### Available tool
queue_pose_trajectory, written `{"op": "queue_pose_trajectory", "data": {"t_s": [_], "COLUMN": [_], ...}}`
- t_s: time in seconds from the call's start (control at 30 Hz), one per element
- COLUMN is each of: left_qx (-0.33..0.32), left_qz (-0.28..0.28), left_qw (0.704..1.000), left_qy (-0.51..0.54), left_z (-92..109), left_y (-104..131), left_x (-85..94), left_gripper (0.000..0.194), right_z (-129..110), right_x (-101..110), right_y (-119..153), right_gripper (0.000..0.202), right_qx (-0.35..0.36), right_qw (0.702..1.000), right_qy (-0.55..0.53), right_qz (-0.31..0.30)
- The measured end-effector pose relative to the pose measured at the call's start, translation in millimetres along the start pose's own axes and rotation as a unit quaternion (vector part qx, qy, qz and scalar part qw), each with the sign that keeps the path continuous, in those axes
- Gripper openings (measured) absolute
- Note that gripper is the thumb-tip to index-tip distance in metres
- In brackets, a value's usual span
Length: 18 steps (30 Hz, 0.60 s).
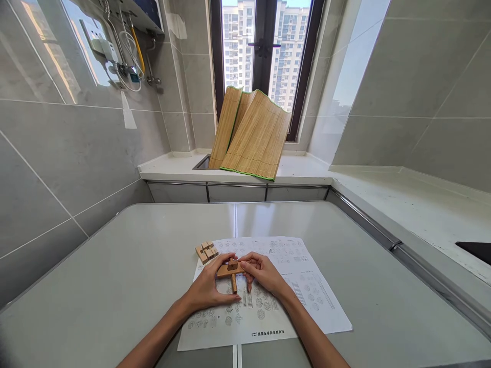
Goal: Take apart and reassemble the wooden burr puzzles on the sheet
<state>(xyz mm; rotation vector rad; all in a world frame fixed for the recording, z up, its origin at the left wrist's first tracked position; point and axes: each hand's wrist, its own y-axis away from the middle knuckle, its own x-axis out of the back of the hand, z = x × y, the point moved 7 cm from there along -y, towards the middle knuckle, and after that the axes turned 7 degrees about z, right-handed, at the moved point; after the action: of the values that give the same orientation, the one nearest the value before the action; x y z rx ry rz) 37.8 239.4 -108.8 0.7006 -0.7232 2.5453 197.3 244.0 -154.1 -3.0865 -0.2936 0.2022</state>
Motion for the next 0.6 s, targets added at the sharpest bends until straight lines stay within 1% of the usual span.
{"op": "queue_pose_trajectory", "data": {"t_s": [0.1, 0.23, 0.3, 0.37, 0.43, 0.53, 0.6], "left_qx": [0.014, 0.049, 0.061, 0.061, 0.061, 0.092, 0.128], "left_qz": [0.0, -0.001, 0.0, 0.007, 0.017, 0.029, 0.024], "left_qw": [1.0, 0.999, 0.998, 0.998, 0.997, 0.987, 0.967], "left_qy": [0.003, 0.018, 0.021, 0.026, 0.045, 0.126, 0.219], "left_z": [-2, -6, -9, -10, -12, -16, -21], "left_y": [1, 2, 2, 2, 1, -2, -3], "left_x": [-1.6, -3.3, -3.7, -3.5, -3.1, -3.4, -5.7], "left_gripper": [0.092, 0.107, 0.107, 0.103, 0.1, 0.094, 0.085], "right_z": [-1, -4, -6, -8, -9, -6, -3], "right_x": [1, 6, 10, 17, 26, 39, 44], "right_y": [0, 1, 1, 0, -1, -2, -2], "right_gripper": [0.041, 0.041, 0.04, 0.041, 0.043, 0.046, 0.049], "right_qx": [0.0, -0.001, -0.002, 0.005, 0.017, 0.033, 0.038], "right_qw": [1.0, 0.999, 0.997, 0.993, 0.987, 0.978, 0.971], "right_qy": [-0.017, -0.048, -0.074, -0.103, -0.109, -0.05, 0.017], "right_qz": [0.005, 0.019, 0.034, 0.066, 0.115, 0.197, 0.236]}}
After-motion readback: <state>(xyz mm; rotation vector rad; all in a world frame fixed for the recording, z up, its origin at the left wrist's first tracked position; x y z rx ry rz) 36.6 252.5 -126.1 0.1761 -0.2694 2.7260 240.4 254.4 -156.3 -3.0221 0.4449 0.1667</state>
